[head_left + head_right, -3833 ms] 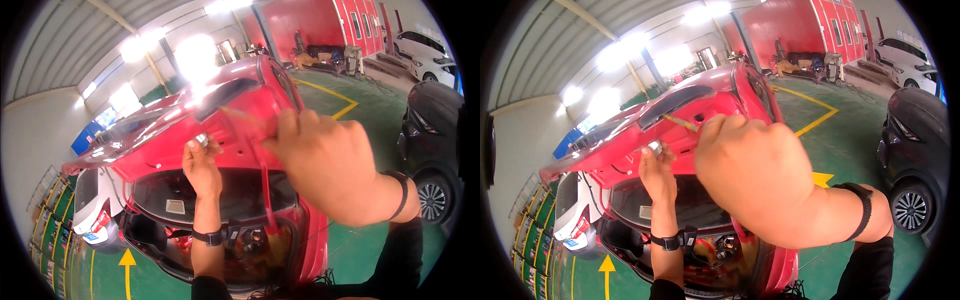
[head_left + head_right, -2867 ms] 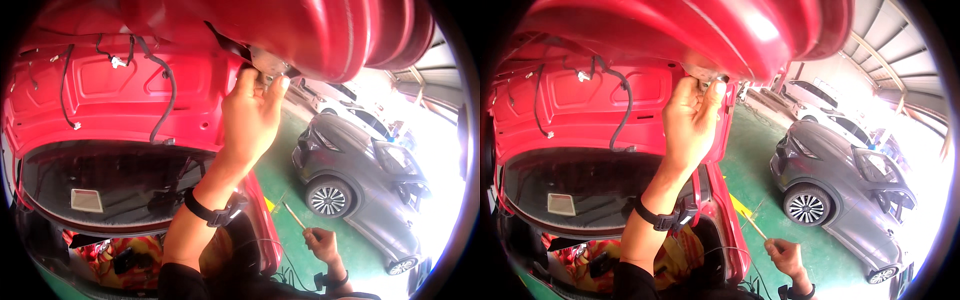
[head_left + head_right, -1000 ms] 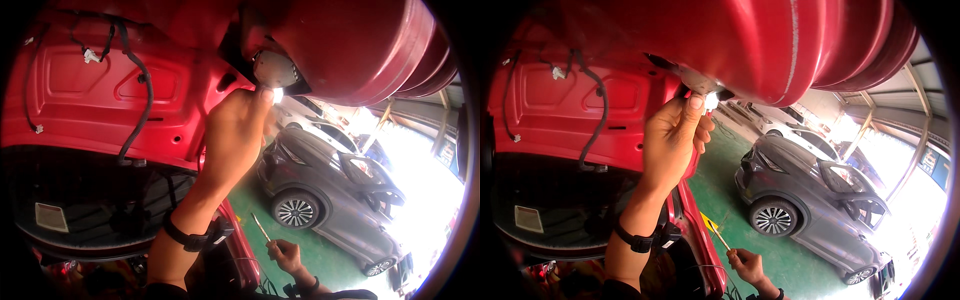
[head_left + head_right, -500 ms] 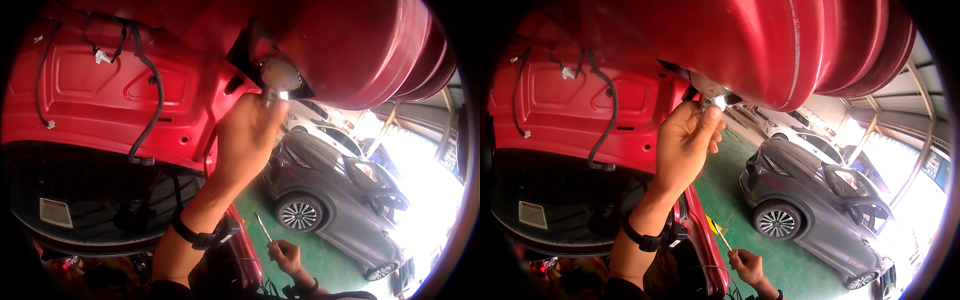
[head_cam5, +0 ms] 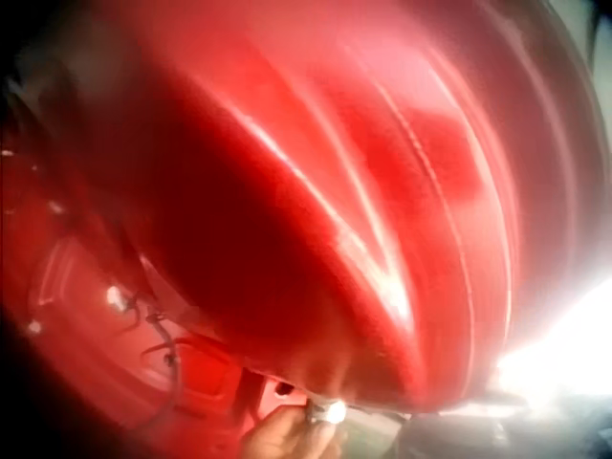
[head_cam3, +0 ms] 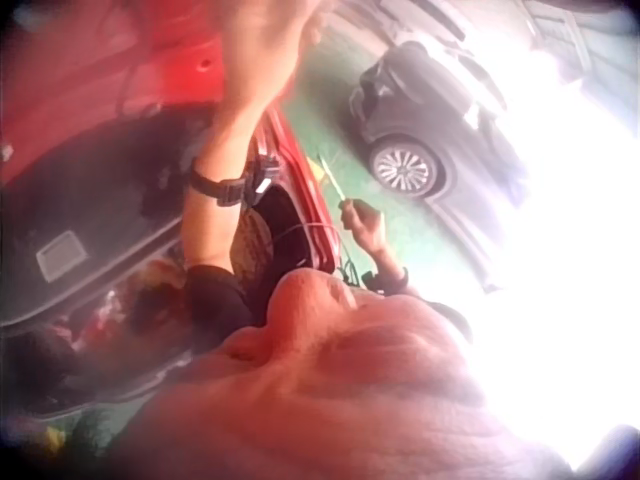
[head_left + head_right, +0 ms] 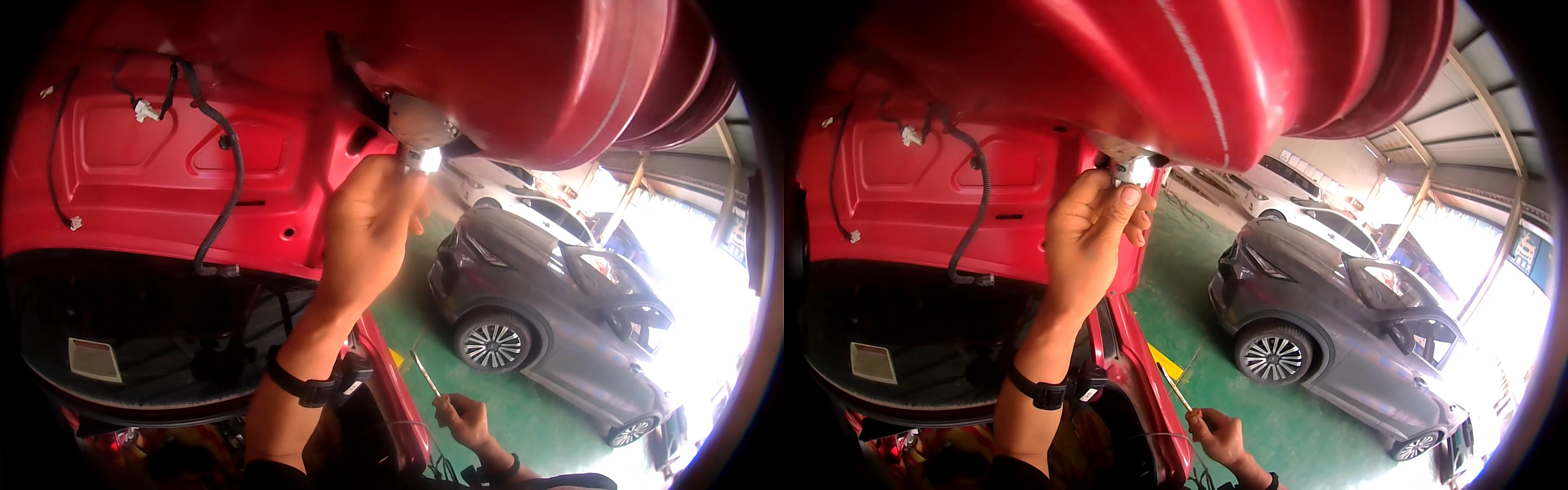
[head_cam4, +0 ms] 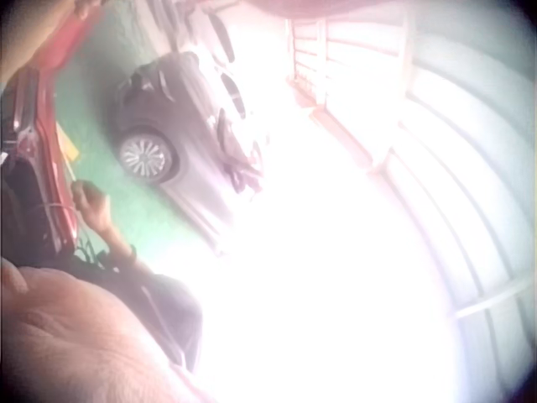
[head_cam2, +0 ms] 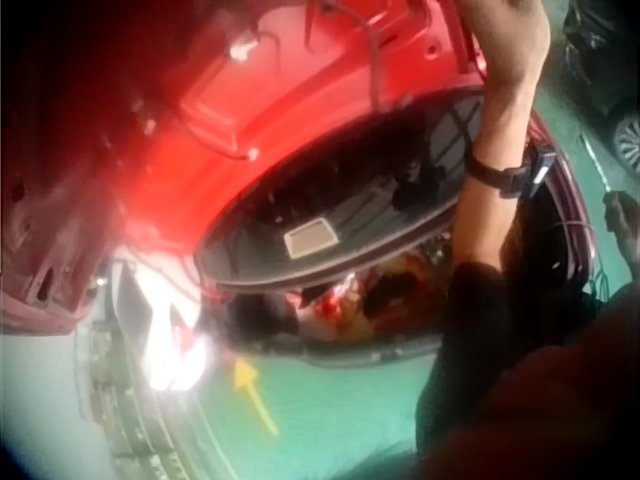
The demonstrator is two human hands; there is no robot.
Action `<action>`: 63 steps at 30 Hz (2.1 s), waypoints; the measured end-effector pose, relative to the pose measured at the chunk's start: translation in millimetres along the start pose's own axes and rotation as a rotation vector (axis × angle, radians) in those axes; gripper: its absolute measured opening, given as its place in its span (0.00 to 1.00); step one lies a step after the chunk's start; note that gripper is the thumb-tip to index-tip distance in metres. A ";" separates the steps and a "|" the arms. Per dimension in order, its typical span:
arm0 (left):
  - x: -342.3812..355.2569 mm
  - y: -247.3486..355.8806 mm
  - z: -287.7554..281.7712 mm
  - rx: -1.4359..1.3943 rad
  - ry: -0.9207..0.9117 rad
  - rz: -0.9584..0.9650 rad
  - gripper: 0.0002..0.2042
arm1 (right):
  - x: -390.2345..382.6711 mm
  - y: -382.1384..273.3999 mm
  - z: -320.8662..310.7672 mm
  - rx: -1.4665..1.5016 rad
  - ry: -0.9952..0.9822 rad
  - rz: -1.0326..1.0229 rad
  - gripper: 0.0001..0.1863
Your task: The person uses a screwdriver and a wrench to remove and work on components inside a car trunk lid, including handling a small white connector and a black cable.
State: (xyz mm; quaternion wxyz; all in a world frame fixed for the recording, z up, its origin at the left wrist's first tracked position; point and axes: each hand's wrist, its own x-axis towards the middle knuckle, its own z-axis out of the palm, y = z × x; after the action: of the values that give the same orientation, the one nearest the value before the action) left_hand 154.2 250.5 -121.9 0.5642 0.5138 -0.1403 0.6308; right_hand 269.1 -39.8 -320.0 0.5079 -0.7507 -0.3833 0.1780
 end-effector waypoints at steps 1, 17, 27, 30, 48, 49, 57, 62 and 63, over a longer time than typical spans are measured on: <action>-0.8 0.3 0.3 0.019 0.002 0.004 0.09 | -0.7 1.5 -0.5 0.004 0.002 0.005 0.18; -1.2 15.1 17.4 0.282 0.124 0.004 0.12 | 21.1 6.3 -33.3 0.240 -0.028 -0.059 0.18; 0.6 24.6 10.3 0.411 0.151 -0.009 0.11 | 69.3 -37.3 -41.4 0.434 -0.083 -0.137 0.15; -4.3 23.3 15.1 0.469 0.160 -0.032 0.12 | 85.3 -49.7 -54.5 0.541 -0.128 -0.137 0.16; 1.5 31.5 14.0 0.567 0.117 0.008 0.13 | 73.9 -45.2 -18.7 0.383 -0.382 0.030 0.13; 2.1 29.9 13.5 0.563 0.119 0.009 0.13 | 72.0 -48.3 -17.6 0.305 -0.395 0.063 0.12; -2.1 25.8 12.5 0.581 0.087 -0.002 0.12 | 82.8 -40.2 4.7 0.143 -0.457 -0.028 0.10; 2.1 24.6 9.9 0.598 0.081 0.019 0.11 | 74.1 -34.1 33.6 0.086 -0.574 0.031 0.12; 4.2 24.6 11.2 0.602 0.094 0.029 0.11 | 71.2 -32.7 36.2 0.087 -0.596 0.032 0.12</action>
State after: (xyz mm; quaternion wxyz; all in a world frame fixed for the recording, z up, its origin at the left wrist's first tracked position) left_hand 139.4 236.4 -103.8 0.3835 0.6261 0.0718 0.6751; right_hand 278.2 43.0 -297.2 0.4018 -0.6488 -0.4955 0.4149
